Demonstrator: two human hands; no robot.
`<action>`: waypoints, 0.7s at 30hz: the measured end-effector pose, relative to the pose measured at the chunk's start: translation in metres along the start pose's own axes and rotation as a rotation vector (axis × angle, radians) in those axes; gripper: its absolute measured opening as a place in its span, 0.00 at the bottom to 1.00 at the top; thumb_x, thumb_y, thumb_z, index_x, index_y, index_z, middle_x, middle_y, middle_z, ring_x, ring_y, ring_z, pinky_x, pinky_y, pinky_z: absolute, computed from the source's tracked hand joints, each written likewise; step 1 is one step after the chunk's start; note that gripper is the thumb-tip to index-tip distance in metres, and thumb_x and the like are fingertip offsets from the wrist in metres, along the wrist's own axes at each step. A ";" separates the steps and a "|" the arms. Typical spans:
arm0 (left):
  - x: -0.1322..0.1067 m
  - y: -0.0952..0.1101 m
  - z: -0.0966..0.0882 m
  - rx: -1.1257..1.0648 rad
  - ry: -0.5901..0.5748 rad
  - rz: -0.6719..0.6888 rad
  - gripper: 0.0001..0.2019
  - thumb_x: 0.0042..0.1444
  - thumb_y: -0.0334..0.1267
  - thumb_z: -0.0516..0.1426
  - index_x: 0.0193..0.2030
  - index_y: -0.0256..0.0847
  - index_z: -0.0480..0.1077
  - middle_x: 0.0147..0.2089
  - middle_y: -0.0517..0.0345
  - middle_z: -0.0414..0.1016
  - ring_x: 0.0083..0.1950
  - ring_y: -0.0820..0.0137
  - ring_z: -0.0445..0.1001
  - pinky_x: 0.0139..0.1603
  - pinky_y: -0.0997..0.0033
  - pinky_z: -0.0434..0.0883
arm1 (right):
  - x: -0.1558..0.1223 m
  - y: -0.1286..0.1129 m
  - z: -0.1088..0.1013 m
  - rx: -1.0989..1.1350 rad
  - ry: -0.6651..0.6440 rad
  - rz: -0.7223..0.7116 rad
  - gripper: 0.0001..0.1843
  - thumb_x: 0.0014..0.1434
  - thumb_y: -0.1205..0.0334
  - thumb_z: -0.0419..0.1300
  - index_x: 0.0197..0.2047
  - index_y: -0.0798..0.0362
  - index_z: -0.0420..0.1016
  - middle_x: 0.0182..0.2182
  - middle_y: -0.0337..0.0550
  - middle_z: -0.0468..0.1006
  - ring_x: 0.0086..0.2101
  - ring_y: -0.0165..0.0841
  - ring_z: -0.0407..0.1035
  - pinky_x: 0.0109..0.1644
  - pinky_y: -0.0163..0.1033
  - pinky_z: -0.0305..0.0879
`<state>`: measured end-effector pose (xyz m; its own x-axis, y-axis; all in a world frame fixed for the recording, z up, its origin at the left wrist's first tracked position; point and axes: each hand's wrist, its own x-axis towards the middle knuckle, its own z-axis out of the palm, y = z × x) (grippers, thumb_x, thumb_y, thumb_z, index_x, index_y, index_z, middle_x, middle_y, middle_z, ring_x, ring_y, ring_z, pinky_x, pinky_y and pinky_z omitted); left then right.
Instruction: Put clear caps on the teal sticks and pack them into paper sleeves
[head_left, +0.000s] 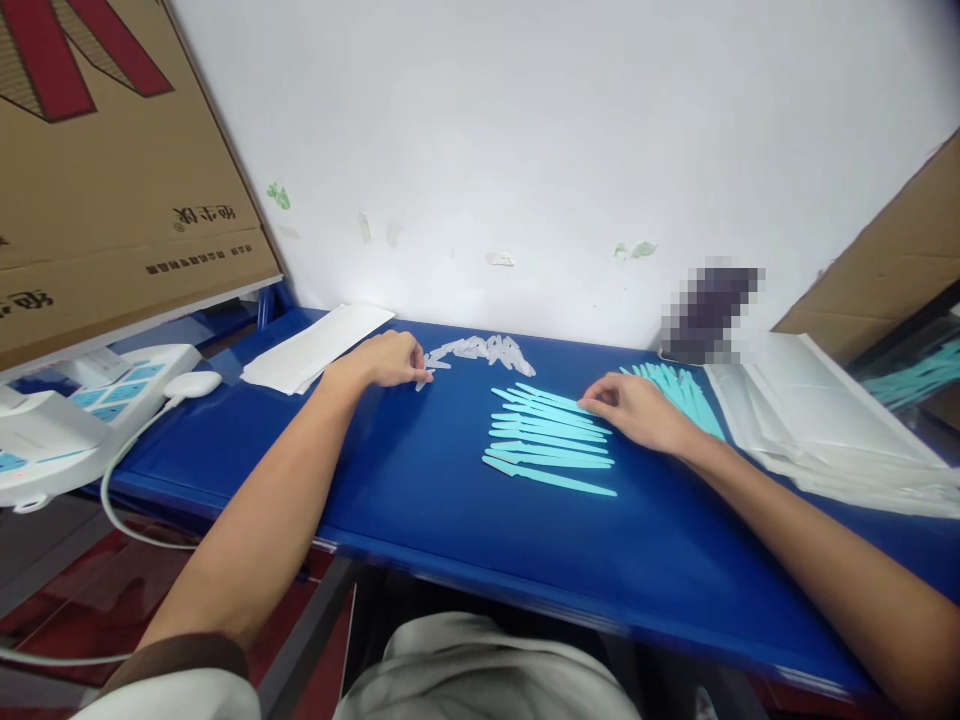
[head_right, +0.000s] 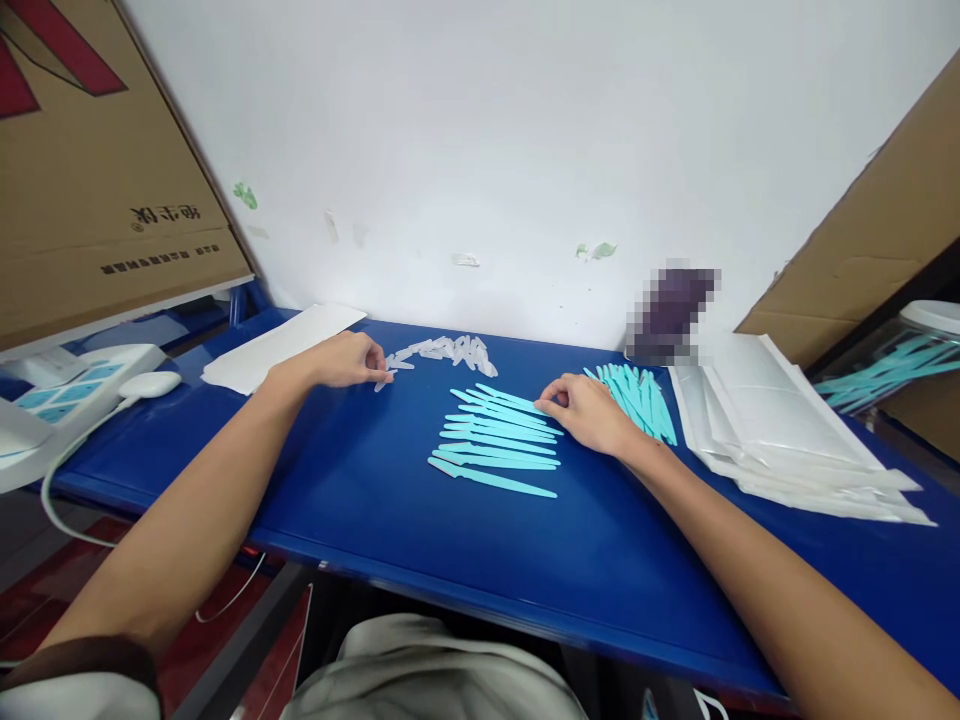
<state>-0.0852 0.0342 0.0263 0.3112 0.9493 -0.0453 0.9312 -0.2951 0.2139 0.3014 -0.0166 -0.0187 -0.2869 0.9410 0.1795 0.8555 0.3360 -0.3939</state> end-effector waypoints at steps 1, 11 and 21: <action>0.001 0.001 0.001 -0.016 -0.012 0.021 0.14 0.49 0.52 0.63 0.25 0.44 0.78 0.25 0.55 0.78 0.26 0.65 0.73 0.31 0.68 0.62 | 0.000 -0.001 -0.002 0.014 -0.045 0.036 0.21 0.60 0.43 0.57 0.34 0.52 0.81 0.24 0.41 0.72 0.26 0.34 0.65 0.34 0.41 0.58; 0.011 0.038 0.034 -0.163 0.118 0.411 0.08 0.56 0.43 0.61 0.36 0.41 0.78 0.33 0.56 0.79 0.32 0.67 0.74 0.34 0.69 0.64 | -0.005 0.001 -0.010 0.009 -0.080 0.023 0.20 0.62 0.42 0.55 0.33 0.51 0.74 0.19 0.36 0.67 0.22 0.33 0.60 0.31 0.40 0.53; 0.027 0.064 0.071 -0.702 0.625 0.188 0.12 0.55 0.47 0.63 0.38 0.40 0.77 0.41 0.53 0.79 0.39 0.67 0.75 0.42 0.68 0.71 | -0.008 0.003 -0.005 -0.005 0.052 -0.077 0.15 0.68 0.50 0.48 0.34 0.49 0.65 0.20 0.33 0.68 0.22 0.31 0.59 0.33 0.40 0.53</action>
<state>-0.0042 0.0336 -0.0302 0.0975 0.8391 0.5352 0.4870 -0.5092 0.7096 0.3080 -0.0238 -0.0170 -0.3297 0.9089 0.2555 0.8341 0.4072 -0.3722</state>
